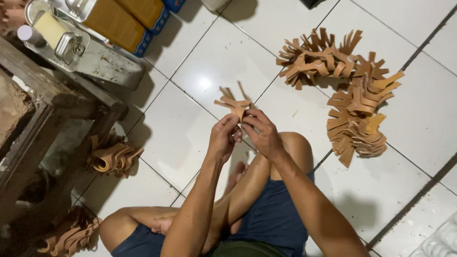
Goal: The person sits on the floor and assembles star-shaped wooden craft parts by hand. They pick up individual pieces, interlock them into bundles, and tie the bundles with a string. The person then places the finished bundles on a nearby wooden shelf.
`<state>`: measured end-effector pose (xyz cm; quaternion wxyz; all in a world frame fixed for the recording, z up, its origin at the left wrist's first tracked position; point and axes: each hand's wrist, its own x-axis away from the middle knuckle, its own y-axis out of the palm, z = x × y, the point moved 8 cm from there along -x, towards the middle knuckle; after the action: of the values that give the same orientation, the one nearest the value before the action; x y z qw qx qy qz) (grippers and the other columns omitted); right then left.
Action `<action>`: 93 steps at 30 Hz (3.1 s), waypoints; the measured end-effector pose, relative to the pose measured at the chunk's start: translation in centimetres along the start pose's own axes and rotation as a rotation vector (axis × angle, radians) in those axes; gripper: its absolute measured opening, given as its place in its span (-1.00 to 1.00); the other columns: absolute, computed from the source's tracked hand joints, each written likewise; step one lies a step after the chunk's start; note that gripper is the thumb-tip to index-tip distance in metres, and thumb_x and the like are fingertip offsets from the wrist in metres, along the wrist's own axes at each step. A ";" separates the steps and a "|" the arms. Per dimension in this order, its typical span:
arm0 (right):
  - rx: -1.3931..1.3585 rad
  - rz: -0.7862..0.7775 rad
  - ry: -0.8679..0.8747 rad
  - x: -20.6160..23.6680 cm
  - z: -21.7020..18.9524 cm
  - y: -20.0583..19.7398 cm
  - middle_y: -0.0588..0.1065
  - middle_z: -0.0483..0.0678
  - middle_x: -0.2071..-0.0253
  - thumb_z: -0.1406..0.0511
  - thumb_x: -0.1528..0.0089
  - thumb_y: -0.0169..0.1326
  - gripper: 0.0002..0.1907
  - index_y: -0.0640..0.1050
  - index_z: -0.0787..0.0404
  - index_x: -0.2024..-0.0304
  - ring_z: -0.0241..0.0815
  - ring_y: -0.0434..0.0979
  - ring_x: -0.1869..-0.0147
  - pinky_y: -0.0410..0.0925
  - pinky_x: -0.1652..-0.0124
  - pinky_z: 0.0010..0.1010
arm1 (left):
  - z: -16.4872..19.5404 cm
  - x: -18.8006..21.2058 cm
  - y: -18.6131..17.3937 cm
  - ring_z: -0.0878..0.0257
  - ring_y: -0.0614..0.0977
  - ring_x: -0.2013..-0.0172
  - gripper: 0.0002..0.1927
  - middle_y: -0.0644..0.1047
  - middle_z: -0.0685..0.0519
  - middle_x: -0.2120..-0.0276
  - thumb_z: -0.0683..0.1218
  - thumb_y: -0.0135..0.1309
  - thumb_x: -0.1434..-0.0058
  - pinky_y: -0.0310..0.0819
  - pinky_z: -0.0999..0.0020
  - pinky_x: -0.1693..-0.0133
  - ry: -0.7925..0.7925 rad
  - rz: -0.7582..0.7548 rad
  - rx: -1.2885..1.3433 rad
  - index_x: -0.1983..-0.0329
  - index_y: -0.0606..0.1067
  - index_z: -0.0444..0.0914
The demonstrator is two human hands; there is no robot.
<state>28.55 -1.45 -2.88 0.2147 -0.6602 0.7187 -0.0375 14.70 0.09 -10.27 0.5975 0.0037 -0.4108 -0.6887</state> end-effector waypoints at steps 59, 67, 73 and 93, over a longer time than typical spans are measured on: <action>-0.514 0.568 0.736 -4.6 16.7 -20.9 0.43 -0.08 0.53 0.31 -0.30 0.22 -0.65 0.44 0.30 -0.07 -0.38 0.24 0.71 0.09 0.72 -0.52 | -4.9 -11.4 8.3 0.25 0.63 0.44 -0.83 0.60 -0.09 0.23 -0.11 -0.05 -0.41 0.57 0.39 0.39 -0.048 0.174 -0.151 0.08 0.39 -0.34; -0.394 0.487 0.750 -6.7 16.3 -21.0 0.43 -0.14 0.58 0.34 -0.27 0.22 -0.86 0.61 0.26 0.15 -0.45 0.28 0.69 0.12 0.73 -0.57 | -4.8 -10.8 7.9 0.25 0.65 0.45 -0.84 0.63 -0.07 0.22 -0.10 -0.04 -0.39 0.55 0.41 0.40 -0.080 0.160 -0.135 0.09 0.38 -0.30; -0.163 0.431 0.607 -8.9 11.8 -23.5 0.51 -0.13 0.54 0.30 -0.29 0.17 -0.83 0.61 0.27 0.13 -0.44 0.37 0.67 0.17 0.73 -0.57 | -4.2 -10.1 7.2 0.27 0.65 0.45 -0.83 0.63 -0.04 0.23 -0.09 -0.05 -0.39 0.54 0.44 0.41 -0.070 0.166 -0.131 0.06 0.41 -0.28; 0.225 0.351 0.687 -9.1 10.5 -26.2 0.59 -0.13 0.44 0.32 -0.25 0.20 -0.84 0.65 0.26 0.16 -0.40 0.46 0.61 0.33 0.64 -0.49 | -4.2 -9.7 6.3 0.29 0.58 0.54 -0.79 0.55 0.02 0.46 -0.13 0.17 -0.25 0.48 0.42 0.49 -0.098 0.220 -0.170 0.17 0.41 -0.31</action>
<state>57.12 6.40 -1.17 0.0362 -0.4487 0.8420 -0.2972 24.76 6.10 -14.14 0.6466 -0.1256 -0.3776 -0.6508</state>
